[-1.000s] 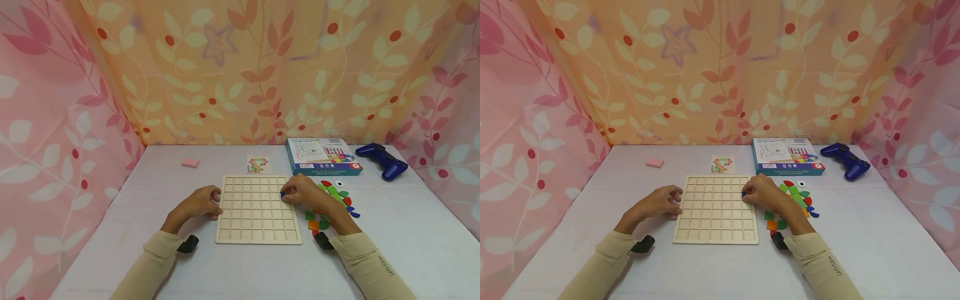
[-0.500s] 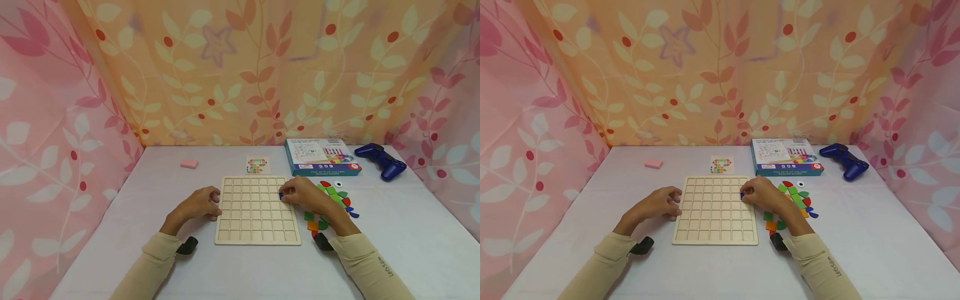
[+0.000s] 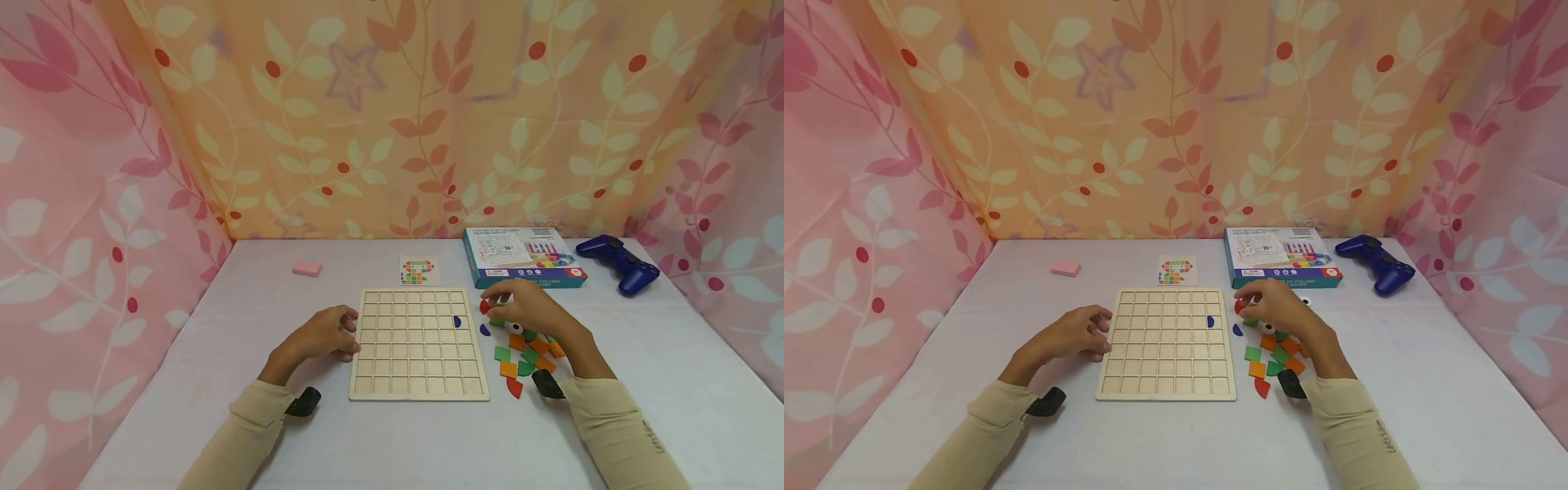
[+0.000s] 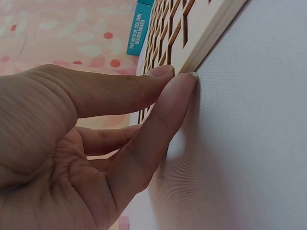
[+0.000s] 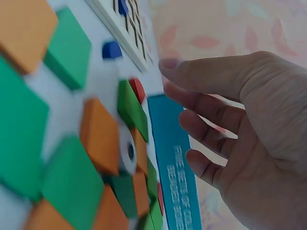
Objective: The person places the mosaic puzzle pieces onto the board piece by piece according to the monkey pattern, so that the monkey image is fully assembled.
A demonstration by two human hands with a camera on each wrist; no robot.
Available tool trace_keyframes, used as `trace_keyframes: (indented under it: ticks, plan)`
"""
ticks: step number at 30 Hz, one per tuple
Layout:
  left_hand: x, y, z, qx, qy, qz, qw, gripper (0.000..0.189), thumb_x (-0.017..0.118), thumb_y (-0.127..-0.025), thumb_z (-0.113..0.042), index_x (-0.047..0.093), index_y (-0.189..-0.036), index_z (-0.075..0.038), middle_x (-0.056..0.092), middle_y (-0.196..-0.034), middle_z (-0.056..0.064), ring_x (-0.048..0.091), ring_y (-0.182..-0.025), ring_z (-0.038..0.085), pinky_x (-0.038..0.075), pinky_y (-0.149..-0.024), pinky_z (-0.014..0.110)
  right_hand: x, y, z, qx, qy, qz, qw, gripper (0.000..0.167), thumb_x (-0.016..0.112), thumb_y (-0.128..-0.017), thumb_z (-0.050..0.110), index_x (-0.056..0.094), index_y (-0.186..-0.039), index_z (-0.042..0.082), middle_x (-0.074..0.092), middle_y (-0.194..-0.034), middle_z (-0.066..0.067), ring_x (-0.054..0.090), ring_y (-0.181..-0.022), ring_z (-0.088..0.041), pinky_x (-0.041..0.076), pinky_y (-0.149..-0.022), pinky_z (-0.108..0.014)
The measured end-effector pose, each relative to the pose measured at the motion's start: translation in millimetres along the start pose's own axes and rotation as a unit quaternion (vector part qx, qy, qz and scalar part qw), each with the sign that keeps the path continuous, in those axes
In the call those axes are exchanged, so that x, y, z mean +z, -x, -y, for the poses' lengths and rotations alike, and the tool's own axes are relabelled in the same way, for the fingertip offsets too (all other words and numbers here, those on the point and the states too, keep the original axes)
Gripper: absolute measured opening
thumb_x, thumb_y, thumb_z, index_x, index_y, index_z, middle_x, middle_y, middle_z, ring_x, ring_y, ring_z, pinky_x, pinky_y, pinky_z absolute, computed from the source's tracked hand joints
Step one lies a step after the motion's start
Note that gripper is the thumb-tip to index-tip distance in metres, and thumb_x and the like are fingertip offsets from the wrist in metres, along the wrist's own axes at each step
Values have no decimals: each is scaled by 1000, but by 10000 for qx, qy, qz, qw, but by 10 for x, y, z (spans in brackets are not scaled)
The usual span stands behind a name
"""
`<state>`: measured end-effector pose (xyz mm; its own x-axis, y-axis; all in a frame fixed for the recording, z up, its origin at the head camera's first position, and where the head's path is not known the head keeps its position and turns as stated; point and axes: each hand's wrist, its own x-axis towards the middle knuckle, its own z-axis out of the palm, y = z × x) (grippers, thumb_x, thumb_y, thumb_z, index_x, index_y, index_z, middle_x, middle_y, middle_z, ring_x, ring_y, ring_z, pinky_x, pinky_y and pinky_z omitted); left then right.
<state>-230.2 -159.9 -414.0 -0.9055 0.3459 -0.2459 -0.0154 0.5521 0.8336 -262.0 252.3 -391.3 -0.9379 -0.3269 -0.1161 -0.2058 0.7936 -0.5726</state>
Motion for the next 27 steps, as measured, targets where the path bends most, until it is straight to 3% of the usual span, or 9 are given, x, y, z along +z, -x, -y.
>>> trace_keyframes:
  ticks: [5,13,27]
  plan:
    - [-6,5,-3,9,28,37,10000,65,81,-86,3,50,-143,11,59,-121,19,69,-73,16,65,-72,31,-105,57,-173,114,53,-74,9999,42,80,-95,24,73,-134,9,72,-115,-7,60,-103,-26,54,-83,-34]
    - [-9,12,-4,26,53,66,10000,65,80,-87,3,50,-144,11,59,-121,19,69,-74,16,65,-73,32,-169,84,-430,152,118,-144,9997,39,80,-93,20,75,-130,9,73,-113,-8,59,-108,-32,54,-95,-50]
    - [-7,-2,13,14,42,60,10000,66,81,-86,2,50,-144,10,59,-120,19,69,-73,16,65,-73,31,-127,52,-503,358,22,-39,9993,40,79,-95,23,73,-133,12,72,-120,-10,59,-112,-35,54,-100,-57]
